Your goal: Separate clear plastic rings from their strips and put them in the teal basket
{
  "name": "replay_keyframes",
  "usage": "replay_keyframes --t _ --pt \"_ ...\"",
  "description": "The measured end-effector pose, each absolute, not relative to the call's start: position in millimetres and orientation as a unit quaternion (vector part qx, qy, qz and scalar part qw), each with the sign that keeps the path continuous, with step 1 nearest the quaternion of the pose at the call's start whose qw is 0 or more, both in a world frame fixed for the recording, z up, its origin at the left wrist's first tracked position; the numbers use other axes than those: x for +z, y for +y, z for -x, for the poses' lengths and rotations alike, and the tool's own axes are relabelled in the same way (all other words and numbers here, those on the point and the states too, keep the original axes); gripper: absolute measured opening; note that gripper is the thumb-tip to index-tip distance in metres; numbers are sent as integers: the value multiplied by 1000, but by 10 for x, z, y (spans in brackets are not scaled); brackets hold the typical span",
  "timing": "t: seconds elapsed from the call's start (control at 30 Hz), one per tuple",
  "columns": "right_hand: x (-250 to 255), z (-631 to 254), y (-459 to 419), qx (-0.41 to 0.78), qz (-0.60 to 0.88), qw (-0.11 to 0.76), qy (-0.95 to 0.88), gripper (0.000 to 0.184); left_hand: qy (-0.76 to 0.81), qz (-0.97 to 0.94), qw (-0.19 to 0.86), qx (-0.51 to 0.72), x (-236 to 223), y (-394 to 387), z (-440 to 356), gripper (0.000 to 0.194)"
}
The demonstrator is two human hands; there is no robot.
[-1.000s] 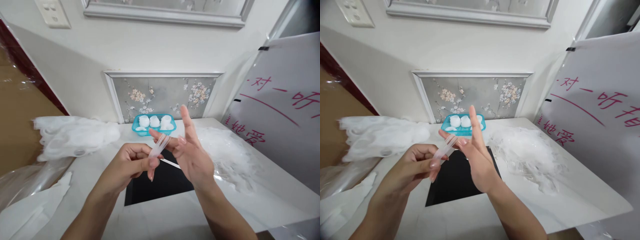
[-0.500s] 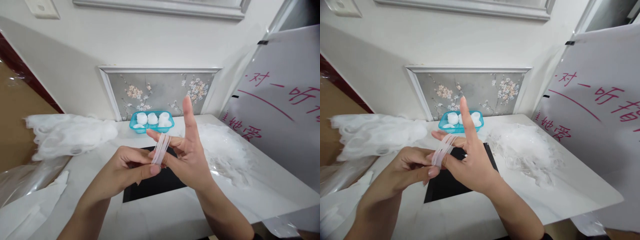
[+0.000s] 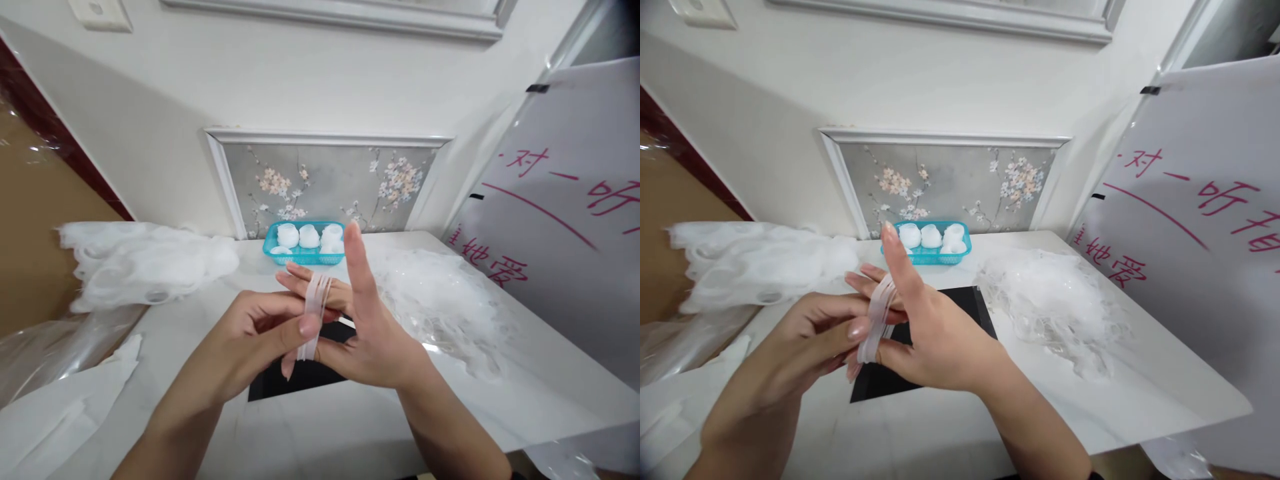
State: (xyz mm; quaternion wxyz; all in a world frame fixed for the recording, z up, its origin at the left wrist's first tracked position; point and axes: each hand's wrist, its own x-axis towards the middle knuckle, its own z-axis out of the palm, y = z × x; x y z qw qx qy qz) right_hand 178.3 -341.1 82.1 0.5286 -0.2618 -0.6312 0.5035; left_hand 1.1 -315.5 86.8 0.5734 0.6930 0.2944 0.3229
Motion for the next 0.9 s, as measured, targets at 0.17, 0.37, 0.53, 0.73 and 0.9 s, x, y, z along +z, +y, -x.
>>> replay_keyframes --t 0.17,0.37,0.53,0.73,0.9 --pt "805 -1767 -3405 466 268 515 -667 85 322 -685 535 375 839 -3194 -75 18" --pt "780 -1759 -3335 376 320 567 -659 95 279 -749 396 452 908 -3263 -68 11" --pt "874 -1784 -3366 406 328 628 -577 99 228 -787 378 431 927 -3271 -94 18" --pt "961 -1826 -3468 501 283 635 -515 103 204 -812 384 389 939 -3259 -74 21" --pt "920 -1830 -3496 492 282 599 -565 107 238 -802 386 390 972 -3272 -79 16"
